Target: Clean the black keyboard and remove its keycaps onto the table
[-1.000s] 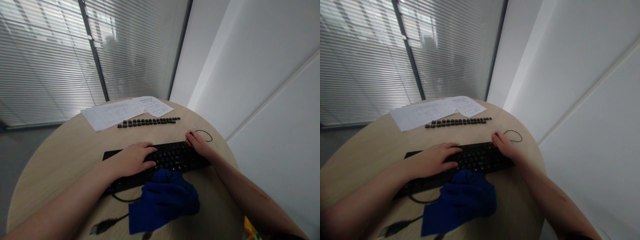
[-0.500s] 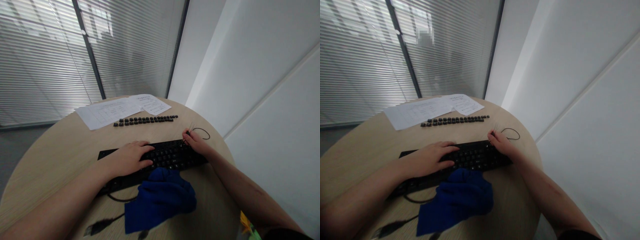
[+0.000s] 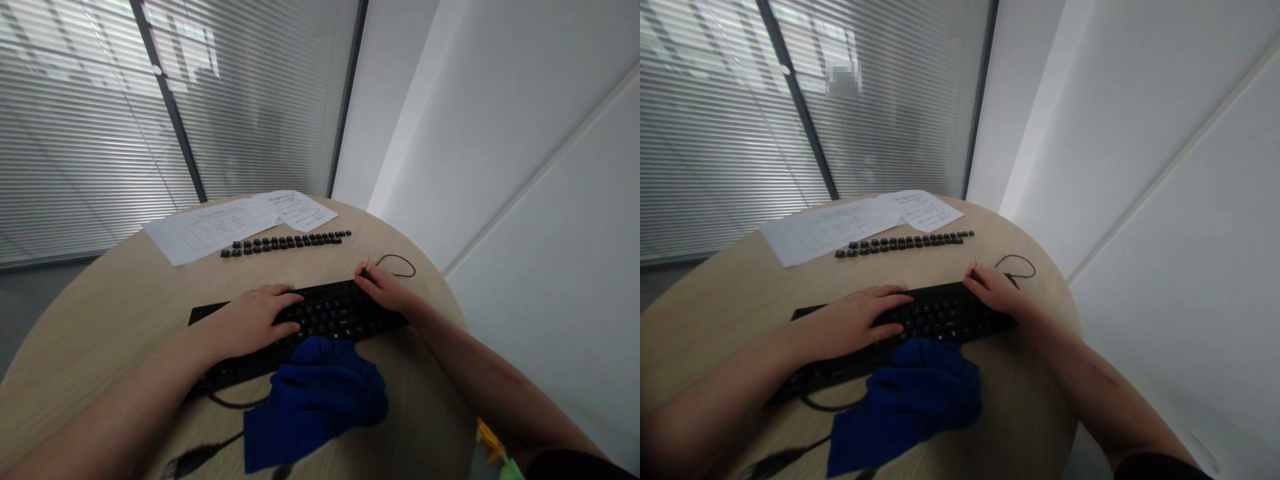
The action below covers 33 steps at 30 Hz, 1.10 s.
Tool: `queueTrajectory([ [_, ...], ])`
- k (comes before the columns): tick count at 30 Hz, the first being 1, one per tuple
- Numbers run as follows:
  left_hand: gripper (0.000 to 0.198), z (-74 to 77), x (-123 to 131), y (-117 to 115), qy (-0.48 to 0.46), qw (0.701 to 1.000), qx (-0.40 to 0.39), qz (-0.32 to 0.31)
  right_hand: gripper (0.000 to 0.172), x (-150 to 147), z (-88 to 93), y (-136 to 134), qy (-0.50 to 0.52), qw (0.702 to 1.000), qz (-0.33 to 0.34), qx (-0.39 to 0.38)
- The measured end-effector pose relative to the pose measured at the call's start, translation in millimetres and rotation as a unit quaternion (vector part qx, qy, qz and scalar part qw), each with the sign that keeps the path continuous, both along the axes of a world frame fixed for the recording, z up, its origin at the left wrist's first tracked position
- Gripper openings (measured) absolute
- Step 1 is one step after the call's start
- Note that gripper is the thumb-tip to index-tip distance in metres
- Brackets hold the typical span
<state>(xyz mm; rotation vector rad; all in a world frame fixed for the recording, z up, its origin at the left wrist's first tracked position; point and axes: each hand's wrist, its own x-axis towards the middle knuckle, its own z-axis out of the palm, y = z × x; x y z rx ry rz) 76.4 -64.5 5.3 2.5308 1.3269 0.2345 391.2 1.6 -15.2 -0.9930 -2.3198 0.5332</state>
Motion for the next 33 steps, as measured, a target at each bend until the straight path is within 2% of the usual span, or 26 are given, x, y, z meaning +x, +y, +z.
queueTrajectory([
  [14,0.054,0.7,0,1,0.008,1.0,-0.004,0.0,0.019,0,-7.4,1,-0.001,1.0,0.011,0.011],
  [21,0.054,4.5,1,0,0.007,1.0,-0.01,0.004,0.02,3,-13.5,4,0.079,0.997,-0.021,-0.008],
  [31,0.054,6.0,1,-2,0.007,1.0,-0.009,0.002,0.023,3,-17.6,2,0.106,0.992,-0.035,-0.057],
  [33,0.054,6.0,1,-2,0.005,1.0,-0.012,0.005,0.028,2,-19.4,6,0.163,0.982,-0.055,-0.082],
])
